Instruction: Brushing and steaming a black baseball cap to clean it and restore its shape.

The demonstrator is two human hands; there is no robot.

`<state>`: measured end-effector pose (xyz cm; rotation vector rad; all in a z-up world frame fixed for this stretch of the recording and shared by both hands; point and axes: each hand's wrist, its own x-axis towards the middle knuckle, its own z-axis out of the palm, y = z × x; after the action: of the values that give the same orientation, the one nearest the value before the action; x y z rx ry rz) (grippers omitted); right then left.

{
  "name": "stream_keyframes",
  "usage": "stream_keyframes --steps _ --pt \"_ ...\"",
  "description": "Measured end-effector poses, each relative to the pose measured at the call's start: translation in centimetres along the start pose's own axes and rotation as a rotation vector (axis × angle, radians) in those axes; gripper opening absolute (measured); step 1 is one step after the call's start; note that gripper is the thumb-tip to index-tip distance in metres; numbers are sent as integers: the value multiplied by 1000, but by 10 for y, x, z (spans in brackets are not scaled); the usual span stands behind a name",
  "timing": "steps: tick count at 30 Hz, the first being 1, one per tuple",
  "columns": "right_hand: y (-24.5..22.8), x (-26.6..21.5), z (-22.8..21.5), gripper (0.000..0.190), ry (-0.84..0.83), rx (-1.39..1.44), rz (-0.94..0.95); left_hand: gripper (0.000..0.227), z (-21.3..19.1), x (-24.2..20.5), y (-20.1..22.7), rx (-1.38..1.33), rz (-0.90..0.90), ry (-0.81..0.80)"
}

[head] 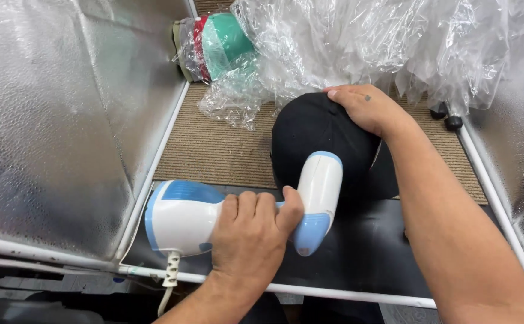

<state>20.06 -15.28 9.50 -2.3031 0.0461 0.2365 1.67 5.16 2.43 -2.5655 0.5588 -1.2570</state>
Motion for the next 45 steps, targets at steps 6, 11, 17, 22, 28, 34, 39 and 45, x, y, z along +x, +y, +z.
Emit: stream_keyframes --steps 6,11,17,22,28,34,39,45 --pt "4 -1 0 51 -2 14 -27 37 -8 -1 10 60 -48 -34" --pt "6 0 1 52 -11 1 -48 30 -6 15 50 -76 -48 16" --pt "13 11 -3 50 -18 20 -49 29 -7 12 31 -103 22 7" --pt "1 -5 -2 50 -47 37 13 46 4 -7 -26 7 -79 -228" --pt "16 13 -2 52 -16 -28 -40 42 -25 98 -45 -309 -153 -738" --pt "23 24 4 48 52 -73 -121 55 11 136 -61 -431 -214 -756" --pt "27 30 7 45 54 -43 -82 63 3 158 -66 -347 -155 -884" --pt "4 2 6 49 50 -69 -67 60 1 169 -55 -380 -163 -897"
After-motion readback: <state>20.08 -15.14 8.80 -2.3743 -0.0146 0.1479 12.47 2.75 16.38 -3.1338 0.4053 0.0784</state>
